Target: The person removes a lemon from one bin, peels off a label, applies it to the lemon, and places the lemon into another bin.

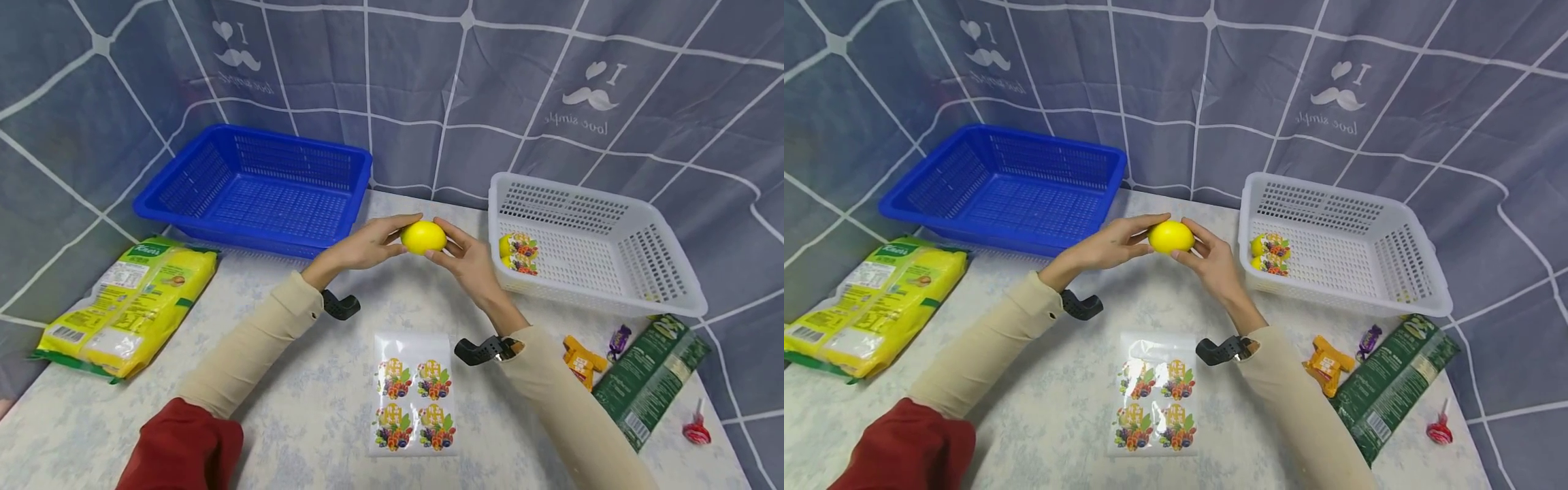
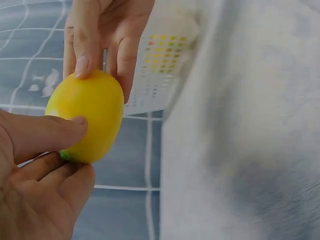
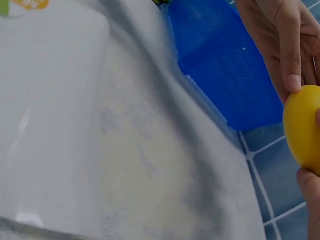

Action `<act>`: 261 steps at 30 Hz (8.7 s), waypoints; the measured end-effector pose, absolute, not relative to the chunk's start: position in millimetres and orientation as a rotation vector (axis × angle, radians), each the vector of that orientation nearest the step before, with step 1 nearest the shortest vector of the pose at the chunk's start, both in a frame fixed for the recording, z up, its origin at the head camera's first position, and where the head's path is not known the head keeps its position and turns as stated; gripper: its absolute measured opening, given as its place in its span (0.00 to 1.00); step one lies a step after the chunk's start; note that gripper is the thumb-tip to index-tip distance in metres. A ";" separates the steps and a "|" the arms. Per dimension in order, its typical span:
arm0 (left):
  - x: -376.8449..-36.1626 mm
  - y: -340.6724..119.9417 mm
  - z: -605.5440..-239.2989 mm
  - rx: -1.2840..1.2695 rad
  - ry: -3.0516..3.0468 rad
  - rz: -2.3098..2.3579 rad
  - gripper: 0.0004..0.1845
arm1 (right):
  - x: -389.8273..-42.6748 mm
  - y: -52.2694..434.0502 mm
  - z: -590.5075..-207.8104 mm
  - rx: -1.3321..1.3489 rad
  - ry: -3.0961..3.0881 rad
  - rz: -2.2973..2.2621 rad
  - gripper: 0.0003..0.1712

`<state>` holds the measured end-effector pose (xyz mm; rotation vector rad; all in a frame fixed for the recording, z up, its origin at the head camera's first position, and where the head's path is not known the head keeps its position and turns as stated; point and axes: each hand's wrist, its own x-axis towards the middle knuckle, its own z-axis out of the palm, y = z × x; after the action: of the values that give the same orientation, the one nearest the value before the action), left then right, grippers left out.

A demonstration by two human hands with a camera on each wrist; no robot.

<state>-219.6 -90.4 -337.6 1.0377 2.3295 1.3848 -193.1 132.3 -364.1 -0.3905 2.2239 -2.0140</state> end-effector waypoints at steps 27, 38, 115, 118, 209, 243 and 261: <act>-224.8 -80.0 -387.9 0.908 2.412 1.097 0.33 | -194.6 140.8 -413.2 -0.352 2.280 -1.754 0.39; -226.6 -81.7 -383.6 0.881 2.439 1.060 0.39 | -144.4 157.1 -377.2 -0.637 2.601 -1.333 0.31; -157.7 -87.8 -318.4 1.165 2.378 1.635 0.05 | -115.0 177.2 -384.4 -0.158 1.829 -1.756 0.31; -158.3 -88.8 -317.2 1.101 2.396 1.641 0.05 | -112.3 172.7 -389.6 -0.232 1.721 -1.704 0.28; -161.9 -82.5 -328.3 1.184 2.592 1.626 0.06 | -150.6 141.5 -366.8 -0.520 1.759 -1.993 0.37; -167.3 -83.3 -330.8 1.492 2.737 1.479 0.08 | -147.0 136.9 -365.5 -0.584 1.881 -1.983 0.37; -165.2 -83.6 -328.2 1.487 2.665 1.302 0.14 | -144.4 136.3 -355.4 -0.546 2.091 -1.909 0.39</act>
<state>-165.2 -83.6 -328.2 1.4873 2.6645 1.3019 -144.4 136.3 -355.4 -0.5463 2.0907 -1.9085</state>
